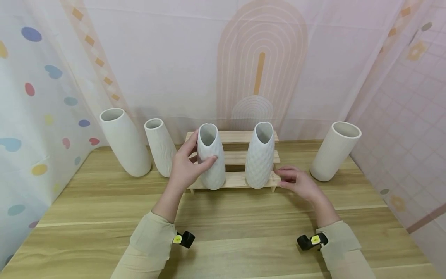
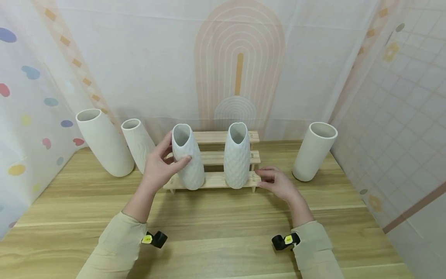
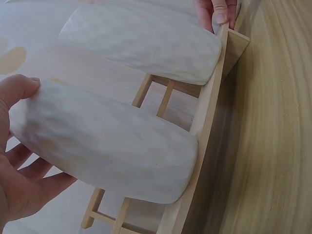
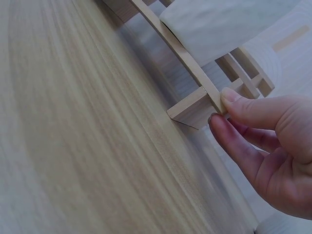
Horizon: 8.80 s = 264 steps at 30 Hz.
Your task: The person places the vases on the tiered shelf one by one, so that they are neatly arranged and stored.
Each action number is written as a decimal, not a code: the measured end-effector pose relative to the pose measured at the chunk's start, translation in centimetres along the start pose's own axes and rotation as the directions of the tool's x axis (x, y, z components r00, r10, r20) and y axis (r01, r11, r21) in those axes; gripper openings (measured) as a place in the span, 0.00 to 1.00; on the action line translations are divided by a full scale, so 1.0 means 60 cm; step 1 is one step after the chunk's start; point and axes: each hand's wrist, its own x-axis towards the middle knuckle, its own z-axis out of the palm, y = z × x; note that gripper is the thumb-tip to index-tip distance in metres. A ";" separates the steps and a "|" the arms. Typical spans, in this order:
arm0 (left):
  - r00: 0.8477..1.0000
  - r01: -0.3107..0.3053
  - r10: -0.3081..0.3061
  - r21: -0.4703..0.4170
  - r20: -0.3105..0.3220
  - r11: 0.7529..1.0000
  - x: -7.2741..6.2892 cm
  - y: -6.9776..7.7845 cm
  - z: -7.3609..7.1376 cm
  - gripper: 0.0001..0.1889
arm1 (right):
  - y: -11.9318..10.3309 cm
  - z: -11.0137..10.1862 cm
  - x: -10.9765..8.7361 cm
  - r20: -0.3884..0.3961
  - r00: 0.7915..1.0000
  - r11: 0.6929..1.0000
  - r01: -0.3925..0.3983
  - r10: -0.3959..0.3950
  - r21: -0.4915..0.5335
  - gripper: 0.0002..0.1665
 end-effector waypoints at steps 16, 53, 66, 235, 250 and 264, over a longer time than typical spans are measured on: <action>0.998 0.038 -0.035 -0.063 0.045 0.997 -0.016 -0.025 -0.017 0.39 | 0.007 0.002 0.003 -0.002 1.000 1.000 0.015 -0.015 -0.015 0.22; 0.989 0.144 -0.130 0.285 -0.069 0.948 0.071 -0.009 -0.212 0.45 | 0.007 0.000 -0.003 -0.004 1.000 1.000 0.006 -0.006 -0.002 0.22; 0.973 0.228 -0.215 0.258 -0.079 0.939 0.076 -0.040 -0.215 0.42 | 0.003 0.000 -0.004 -0.006 1.000 1.000 0.000 0.000 0.013 0.23; 0.975 -0.016 -0.026 0.185 0.219 0.983 0.170 0.135 0.005 0.34 | 0.008 0.005 0.003 -0.005 1.000 1.000 -0.001 0.001 0.025 0.22; 0.995 -0.019 0.012 0.070 0.097 0.997 0.126 0.096 -0.059 0.27 | 0.010 0.006 0.002 -0.008 1.000 1.000 0.000 0.000 -0.004 0.23; 0.997 0.071 -0.070 0.063 -0.020 0.995 0.071 0.006 -0.105 0.24 | 0.010 0.008 0.003 -0.001 1.000 1.000 -0.001 0.001 0.008 0.23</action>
